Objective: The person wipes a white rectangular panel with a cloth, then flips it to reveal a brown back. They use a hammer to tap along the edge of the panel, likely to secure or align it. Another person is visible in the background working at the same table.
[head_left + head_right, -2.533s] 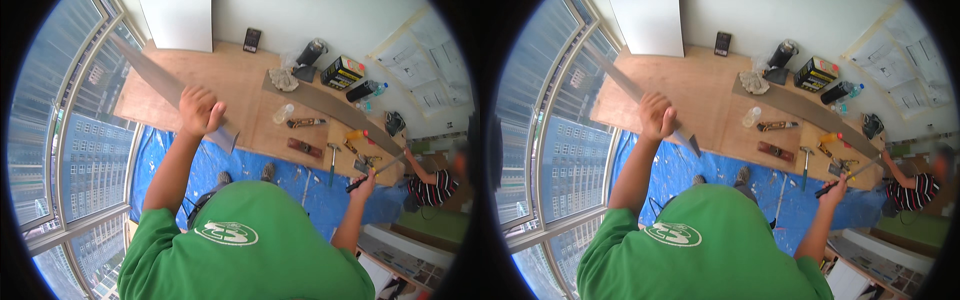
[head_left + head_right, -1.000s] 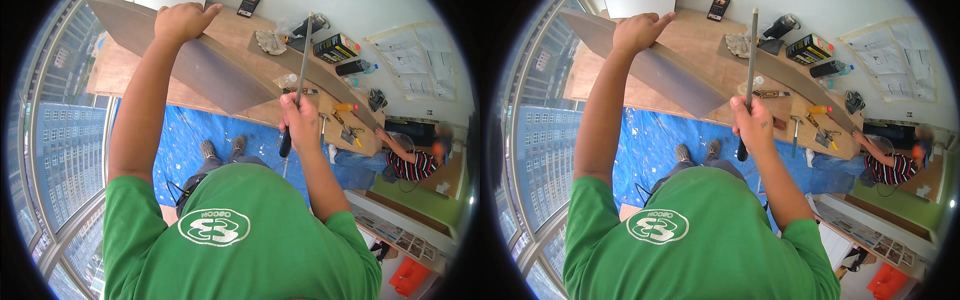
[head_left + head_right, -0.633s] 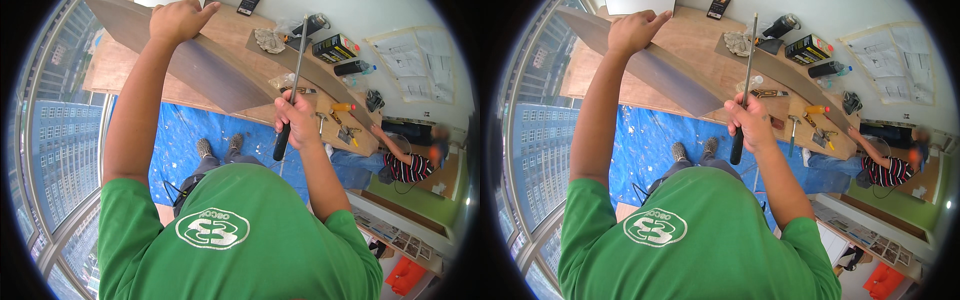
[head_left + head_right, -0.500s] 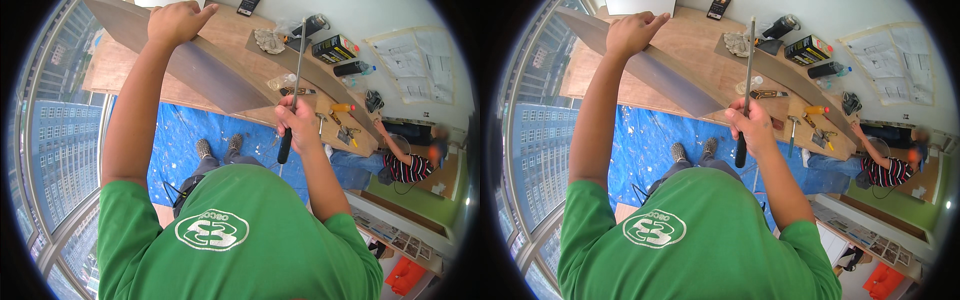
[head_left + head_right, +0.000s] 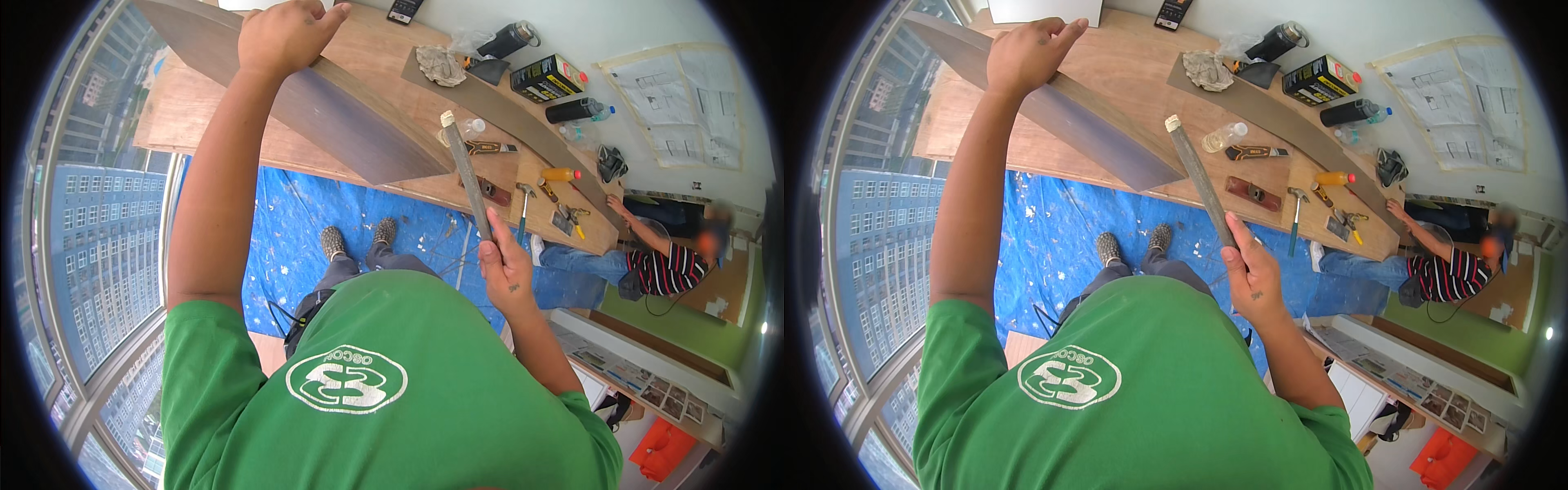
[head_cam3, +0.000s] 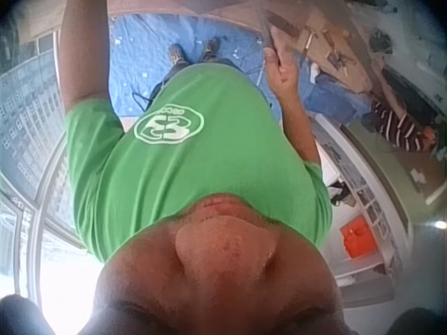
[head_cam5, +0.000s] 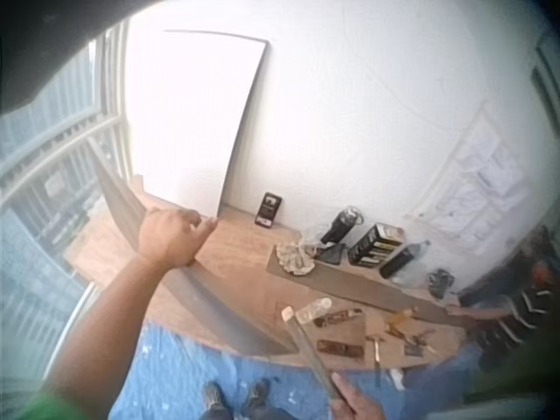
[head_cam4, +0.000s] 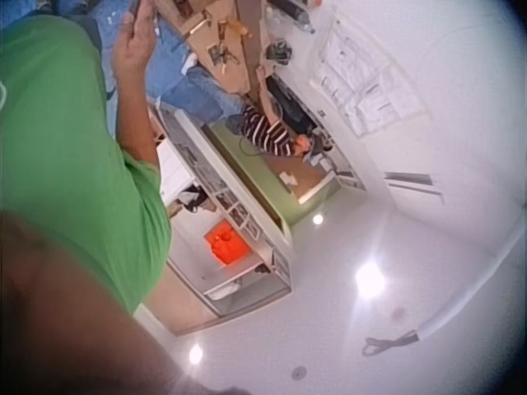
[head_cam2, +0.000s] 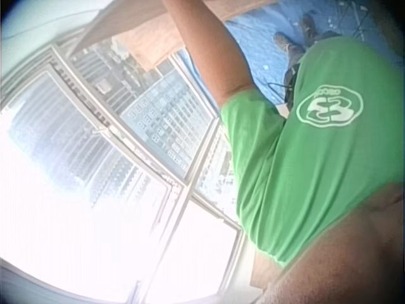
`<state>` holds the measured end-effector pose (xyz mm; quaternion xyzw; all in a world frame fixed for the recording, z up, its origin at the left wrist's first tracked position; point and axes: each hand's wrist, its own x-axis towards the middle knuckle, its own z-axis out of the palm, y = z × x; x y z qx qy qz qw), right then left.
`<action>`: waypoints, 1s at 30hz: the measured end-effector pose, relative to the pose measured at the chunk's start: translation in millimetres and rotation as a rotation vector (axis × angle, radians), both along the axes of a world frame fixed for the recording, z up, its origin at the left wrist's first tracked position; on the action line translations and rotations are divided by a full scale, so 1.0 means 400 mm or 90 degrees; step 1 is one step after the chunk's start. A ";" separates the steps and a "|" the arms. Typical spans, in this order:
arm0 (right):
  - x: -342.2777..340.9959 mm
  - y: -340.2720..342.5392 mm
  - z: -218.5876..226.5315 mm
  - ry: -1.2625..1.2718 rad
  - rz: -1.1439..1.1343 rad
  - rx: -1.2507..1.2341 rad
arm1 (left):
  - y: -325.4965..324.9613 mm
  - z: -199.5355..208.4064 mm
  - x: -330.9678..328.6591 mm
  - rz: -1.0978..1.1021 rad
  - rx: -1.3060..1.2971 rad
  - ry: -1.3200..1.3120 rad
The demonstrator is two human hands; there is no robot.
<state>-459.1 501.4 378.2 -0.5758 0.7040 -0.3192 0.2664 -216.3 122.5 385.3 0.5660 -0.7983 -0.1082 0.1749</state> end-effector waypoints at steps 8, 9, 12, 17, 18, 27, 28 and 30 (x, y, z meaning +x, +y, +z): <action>0.030 -0.128 -0.002 0.040 0.005 -0.040 | -0.004 -0.007 -0.006 -0.011 -0.040 -0.004; 0.028 -0.132 -0.001 0.030 0.003 -0.029 | -0.006 -0.007 -0.008 -0.005 -0.041 -0.007; 0.012 -0.115 0.003 -0.072 -0.068 0.009 | -0.009 -0.004 -0.011 0.001 -0.007 0.005; 0.000 -0.059 0.034 0.019 -0.030 0.009 | -0.009 -0.003 -0.012 -0.004 -0.011 0.016; 0.003 -0.068 0.034 0.021 -0.024 0.013 | -0.008 -0.003 -0.013 -0.002 -0.008 0.022; 0.000 -0.172 -0.016 -0.088 -0.033 -0.029 | -0.014 0.004 -0.013 -0.001 -0.009 0.003; -0.008 -0.145 -0.011 -0.067 -0.032 -0.036 | -0.014 0.002 -0.014 -0.006 -0.013 -0.004; -0.013 -0.094 0.001 -0.034 -0.009 -0.097 | -0.016 0.001 -0.014 -0.013 -0.019 -0.021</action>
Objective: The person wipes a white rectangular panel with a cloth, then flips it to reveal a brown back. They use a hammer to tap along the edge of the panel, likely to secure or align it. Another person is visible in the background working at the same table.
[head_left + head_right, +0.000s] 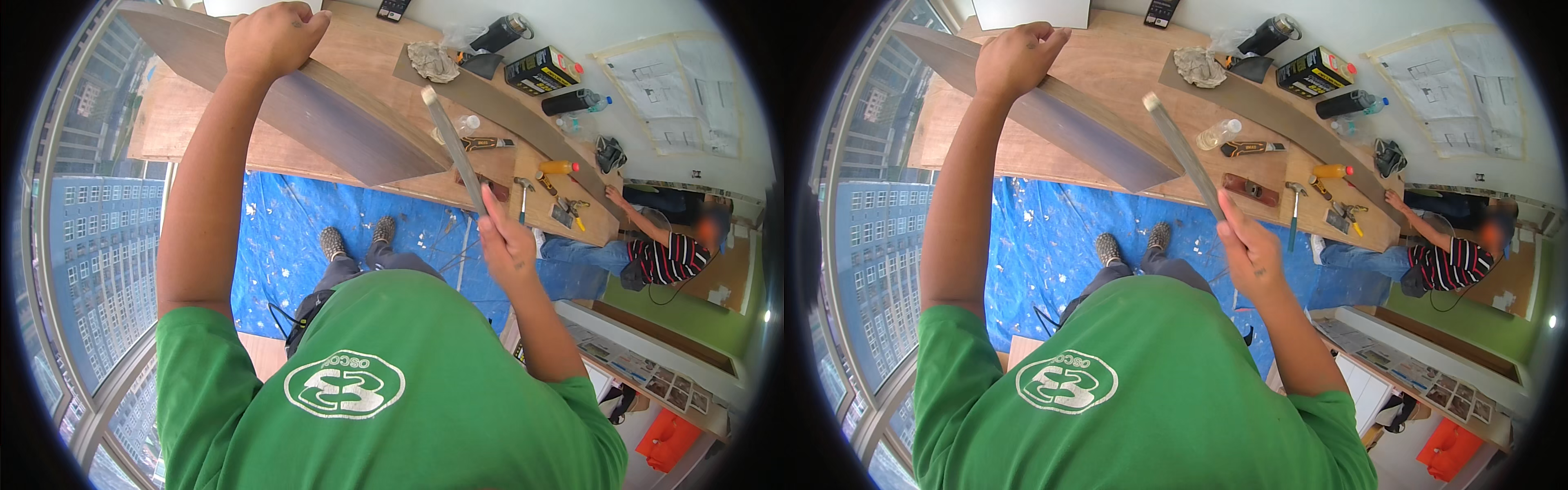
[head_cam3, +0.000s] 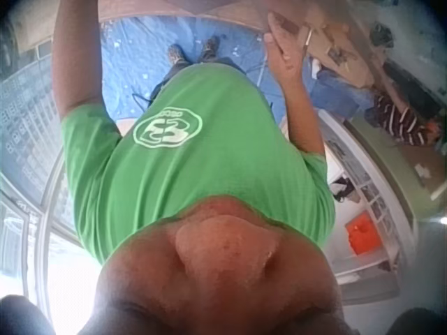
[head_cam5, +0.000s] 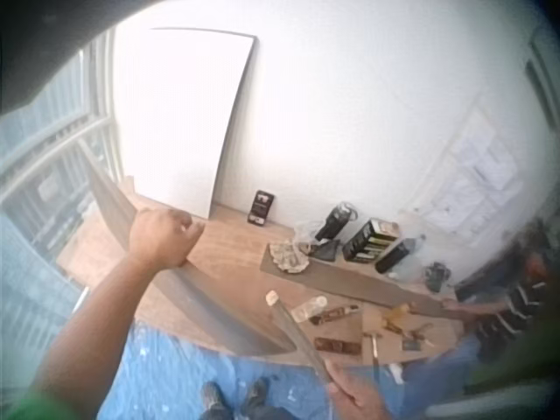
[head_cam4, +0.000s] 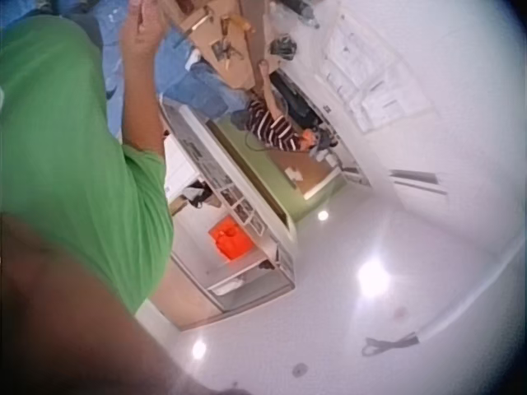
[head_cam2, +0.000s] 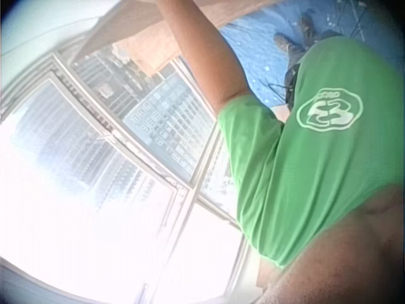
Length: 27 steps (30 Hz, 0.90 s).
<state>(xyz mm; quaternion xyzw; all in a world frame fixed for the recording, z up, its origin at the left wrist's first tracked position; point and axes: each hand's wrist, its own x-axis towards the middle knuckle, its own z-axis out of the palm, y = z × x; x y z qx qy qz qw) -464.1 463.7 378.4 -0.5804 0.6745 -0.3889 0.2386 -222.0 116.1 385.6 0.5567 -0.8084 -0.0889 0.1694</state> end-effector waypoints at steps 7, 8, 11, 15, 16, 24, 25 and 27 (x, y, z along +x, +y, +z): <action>0.022 -0.106 -0.009 0.028 0.015 0.009 | 0.007 0.000 0.006 0.005 0.027 0.000; 0.017 -0.132 -0.009 -0.011 0.004 0.035 | 0.011 0.000 0.006 0.002 0.002 0.002; 0.006 -0.126 0.004 -0.060 -0.015 0.056 | 0.012 0.005 0.008 0.011 0.007 0.009; 0.010 -0.003 0.023 0.010 0.016 0.025 | 0.019 0.002 0.013 0.034 0.024 0.032; 0.013 0.010 0.021 0.003 0.014 0.033 | 0.020 0.001 0.014 0.027 0.019 0.026; 0.012 -0.119 -0.011 -0.105 0.031 0.051 | 0.021 0.006 0.023 0.018 0.005 -0.016; 0.009 -0.109 -0.007 -0.078 0.007 0.061 | 0.020 0.005 0.023 0.011 -0.003 -0.017; 0.007 -0.056 0.003 -0.028 0.002 0.024 | 0.020 0.002 0.025 0.009 -0.023 -0.014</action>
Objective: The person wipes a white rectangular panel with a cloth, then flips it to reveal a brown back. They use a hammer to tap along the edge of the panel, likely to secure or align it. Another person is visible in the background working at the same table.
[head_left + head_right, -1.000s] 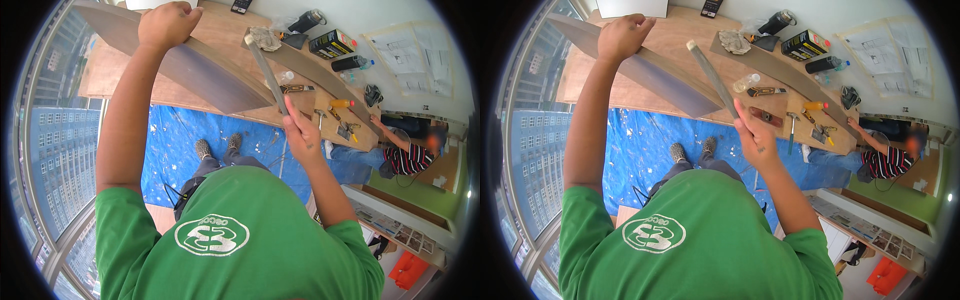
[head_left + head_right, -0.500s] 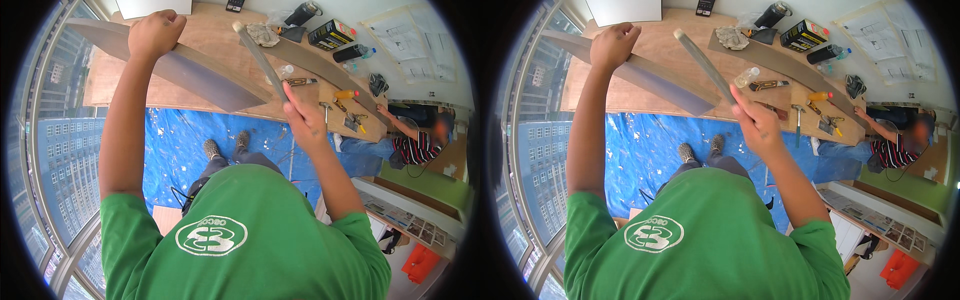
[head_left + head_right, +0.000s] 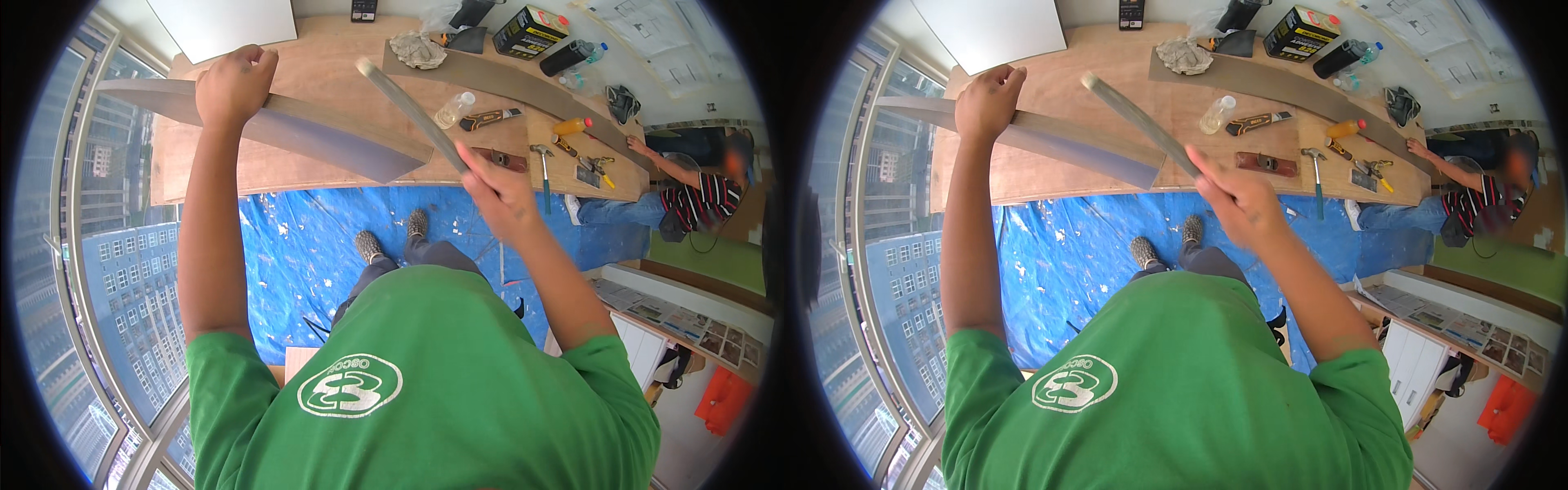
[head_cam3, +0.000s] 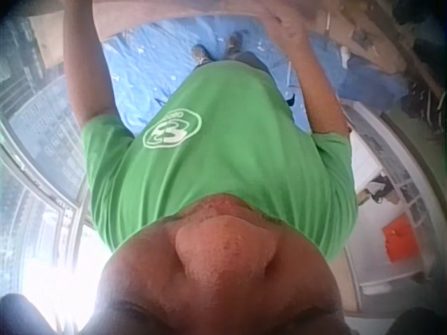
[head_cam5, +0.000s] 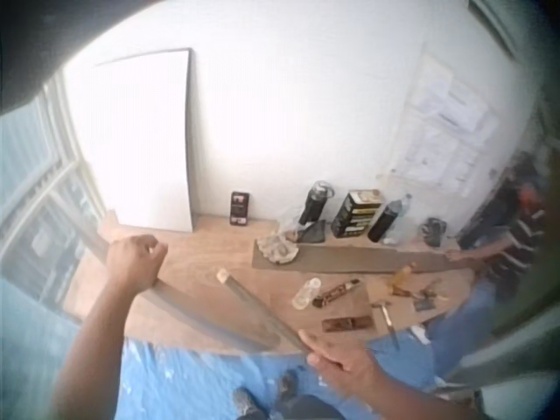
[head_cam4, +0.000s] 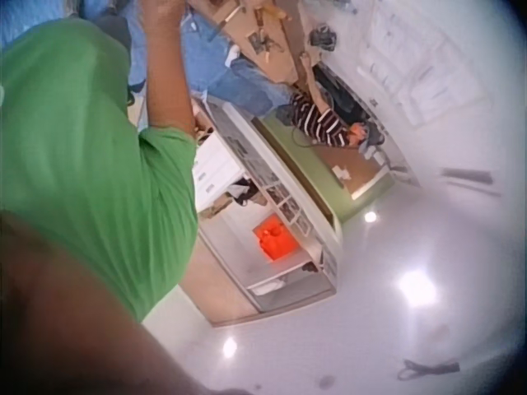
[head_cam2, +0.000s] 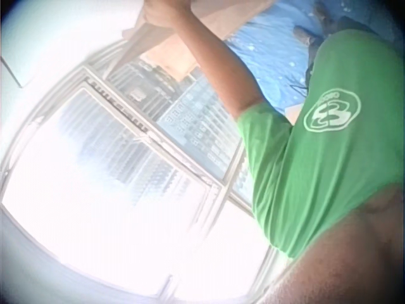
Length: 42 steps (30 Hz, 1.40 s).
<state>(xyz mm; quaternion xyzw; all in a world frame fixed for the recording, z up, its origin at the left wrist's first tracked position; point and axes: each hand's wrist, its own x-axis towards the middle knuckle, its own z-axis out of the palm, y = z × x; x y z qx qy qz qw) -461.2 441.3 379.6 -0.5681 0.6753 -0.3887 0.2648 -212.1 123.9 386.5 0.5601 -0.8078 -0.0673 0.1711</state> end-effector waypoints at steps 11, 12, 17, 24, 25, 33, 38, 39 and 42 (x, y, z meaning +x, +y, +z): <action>-0.004 -0.102 -0.016 -0.112 0.001 0.018 | 0.003 0.007 -0.006 0.007 0.033 -0.003; -0.005 -0.109 -0.008 -0.142 -0.003 0.012 | 0.004 0.007 -0.005 0.016 0.034 -0.005; 0.029 -0.093 0.031 -0.360 -0.132 0.152 | 0.005 0.005 -0.004 0.013 0.050 0.011; 0.052 -0.161 0.014 -0.338 -0.080 0.182 | 0.003 0.013 -0.008 0.028 0.071 0.000; 0.049 -0.153 0.015 -0.325 -0.078 0.191 | 0.005 0.012 -0.006 0.026 0.064 0.001; 0.049 -0.060 0.029 -0.277 -0.047 0.177 | 0.005 0.003 0.005 0.023 0.042 0.005; 0.045 0.005 0.042 -0.216 -0.078 0.183 | 0.013 0.000 0.011 0.017 0.038 0.027; 0.048 0.020 0.047 -0.154 -0.074 0.187 | 0.014 0.001 0.013 0.012 0.039 0.028; 0.058 0.070 0.069 -0.119 -0.096 0.215 | 0.012 0.010 0.014 0.003 0.053 0.016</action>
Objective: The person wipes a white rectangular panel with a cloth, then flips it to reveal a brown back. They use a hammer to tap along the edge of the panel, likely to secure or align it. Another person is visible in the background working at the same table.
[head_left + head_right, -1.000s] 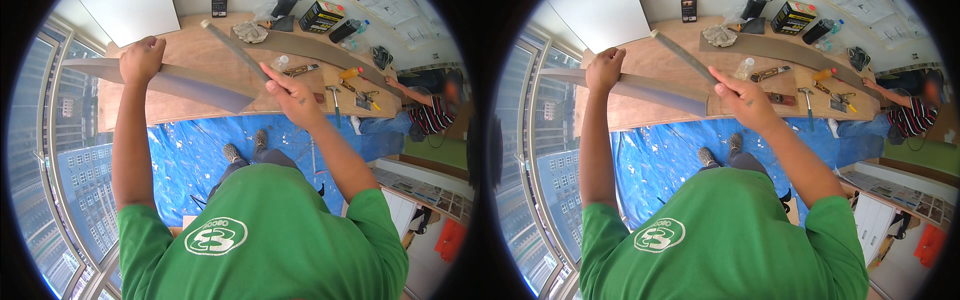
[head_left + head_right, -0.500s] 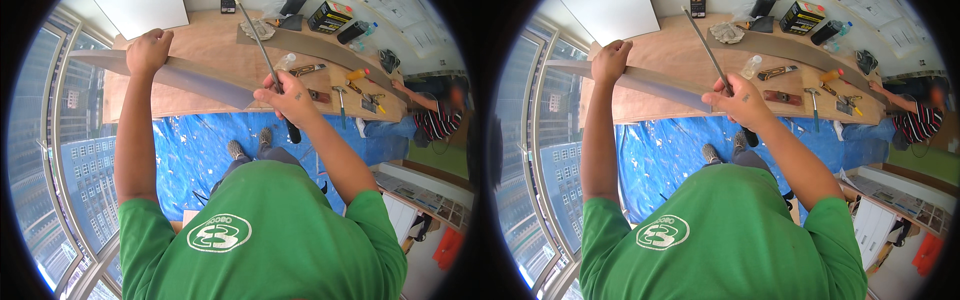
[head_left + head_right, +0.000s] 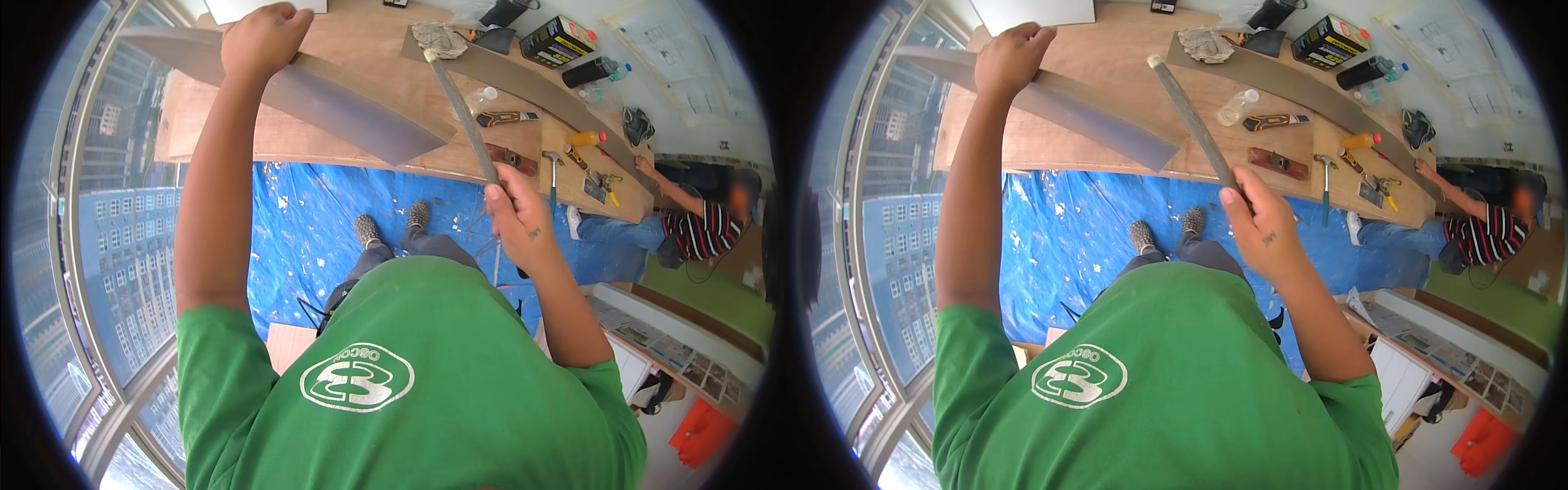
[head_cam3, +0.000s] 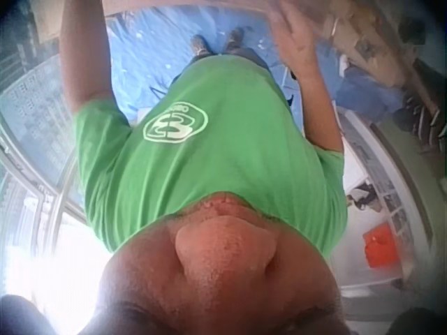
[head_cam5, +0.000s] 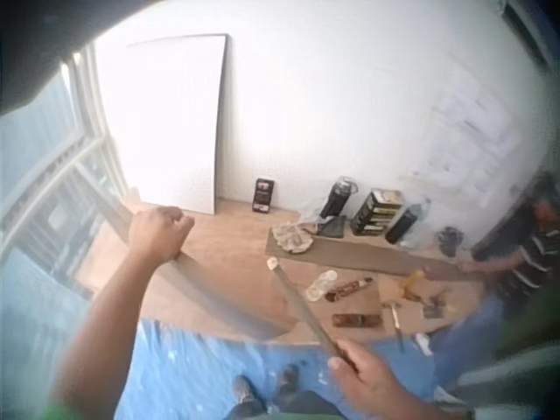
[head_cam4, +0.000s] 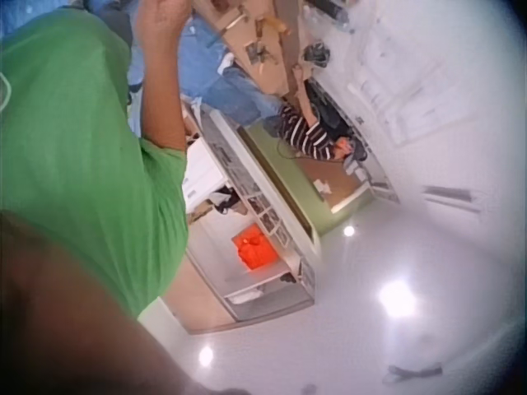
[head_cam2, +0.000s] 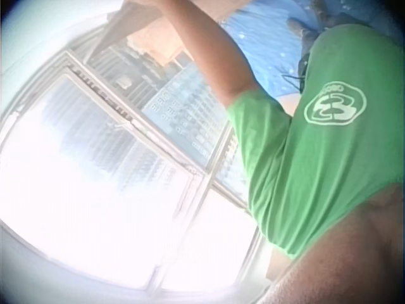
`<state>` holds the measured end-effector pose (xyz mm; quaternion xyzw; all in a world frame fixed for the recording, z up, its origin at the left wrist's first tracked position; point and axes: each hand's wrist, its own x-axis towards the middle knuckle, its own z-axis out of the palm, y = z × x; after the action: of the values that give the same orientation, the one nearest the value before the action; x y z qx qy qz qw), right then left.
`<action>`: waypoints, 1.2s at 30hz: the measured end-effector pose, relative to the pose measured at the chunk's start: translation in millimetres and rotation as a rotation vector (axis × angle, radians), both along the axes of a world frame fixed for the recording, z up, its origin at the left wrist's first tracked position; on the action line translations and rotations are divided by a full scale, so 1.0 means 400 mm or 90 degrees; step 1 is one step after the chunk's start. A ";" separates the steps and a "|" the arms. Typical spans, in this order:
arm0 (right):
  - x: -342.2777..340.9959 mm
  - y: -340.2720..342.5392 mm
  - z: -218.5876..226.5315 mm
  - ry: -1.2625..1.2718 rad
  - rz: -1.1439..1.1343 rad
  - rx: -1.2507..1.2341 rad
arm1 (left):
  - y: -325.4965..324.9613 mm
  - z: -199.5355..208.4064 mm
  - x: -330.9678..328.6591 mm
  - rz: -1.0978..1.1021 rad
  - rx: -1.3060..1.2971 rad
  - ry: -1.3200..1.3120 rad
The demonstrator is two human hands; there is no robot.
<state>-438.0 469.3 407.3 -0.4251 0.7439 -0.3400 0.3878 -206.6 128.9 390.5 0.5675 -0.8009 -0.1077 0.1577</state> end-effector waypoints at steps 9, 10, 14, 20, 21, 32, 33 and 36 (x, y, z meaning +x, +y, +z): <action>-0.017 0.017 0.022 0.219 0.093 -0.094 | 0.026 0.010 -0.021 -0.008 -0.128 0.062; -0.018 0.021 0.027 0.207 0.083 -0.070 | 0.025 0.010 -0.021 -0.011 -0.106 0.062; -0.006 0.038 0.044 0.154 0.054 -0.010 | 0.017 0.003 -0.017 -0.014 -0.121 0.060; 0.013 -0.058 -0.018 0.246 0.108 -0.134 | 0.002 -0.011 -0.027 -0.005 -0.124 0.045; 0.013 -0.061 -0.020 0.267 0.117 -0.141 | 0.003 -0.010 -0.026 -0.003 -0.126 0.042; -0.013 0.033 0.027 0.213 0.067 -0.040 | 0.023 0.004 -0.007 0.006 -0.094 0.075; -0.012 0.032 0.027 0.219 0.075 -0.041 | 0.024 0.000 -0.007 0.006 -0.117 0.077; 0.002 0.011 0.018 0.262 0.154 -0.155 | 0.020 -0.009 -0.008 0.005 -0.117 0.067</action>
<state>-437.2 473.6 414.3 -0.6147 0.7044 -0.2846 0.2119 -209.7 136.8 387.0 0.5471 -0.7959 -0.0630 0.2516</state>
